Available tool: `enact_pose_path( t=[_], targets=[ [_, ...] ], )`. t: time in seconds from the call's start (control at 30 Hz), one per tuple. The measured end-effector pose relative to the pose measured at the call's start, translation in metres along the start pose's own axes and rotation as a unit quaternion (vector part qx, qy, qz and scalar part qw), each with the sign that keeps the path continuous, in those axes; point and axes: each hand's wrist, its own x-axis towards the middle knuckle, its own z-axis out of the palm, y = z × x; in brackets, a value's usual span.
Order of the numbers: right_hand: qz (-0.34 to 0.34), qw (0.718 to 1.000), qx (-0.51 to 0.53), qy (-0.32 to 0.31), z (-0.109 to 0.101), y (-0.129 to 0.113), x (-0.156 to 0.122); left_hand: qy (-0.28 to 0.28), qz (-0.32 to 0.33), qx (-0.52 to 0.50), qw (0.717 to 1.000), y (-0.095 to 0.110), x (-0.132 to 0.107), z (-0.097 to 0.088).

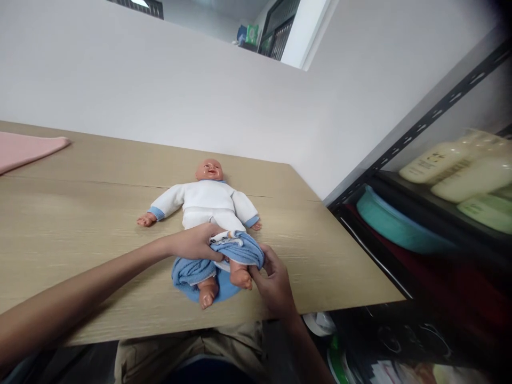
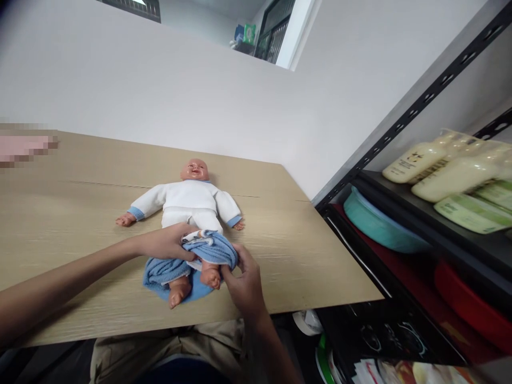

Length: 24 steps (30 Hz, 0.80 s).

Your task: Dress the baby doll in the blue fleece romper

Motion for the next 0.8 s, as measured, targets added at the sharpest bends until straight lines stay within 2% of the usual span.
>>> enact_pose_path(
  t=[0.1,0.2,0.33,0.43,0.53,0.6,0.7,0.8],
  targets=[
    [-0.009,0.993,-0.040,-0.114,-0.025,-0.011,0.023,-0.007,0.004,0.005,1.000,0.000,0.000,-0.003],
    [0.003,0.970,-0.054,-0.238,-0.045,-0.019,0.047,-0.048,0.010,-0.028,0.998,-0.001,0.000,-0.004],
    [0.002,0.939,-0.053,-0.340,-0.053,-0.015,0.078,-0.061,-0.004,-0.043,0.997,-0.002,0.002,-0.005],
    [-0.011,0.923,-0.062,-0.379,-0.051,-0.011,0.098,-0.038,-0.006,-0.029,0.999,0.000,0.003,-0.005],
    [-0.047,0.909,-0.095,-0.404,-0.053,-0.018,0.110,-0.029,-0.012,0.026,0.999,0.005,-0.003,-0.005],
    [-0.083,0.897,-0.128,-0.415,-0.056,-0.027,0.113,-0.013,-0.020,0.096,0.995,0.009,-0.013,-0.004],
    [-0.128,0.885,-0.167,-0.415,-0.059,-0.040,0.115,0.046,-0.045,0.206,0.976,0.015,-0.036,-0.001],
    [-0.125,0.899,-0.122,-0.402,-0.054,-0.036,0.122,0.076,-0.111,0.239,0.962,0.017,-0.057,-0.002]
  ],
)
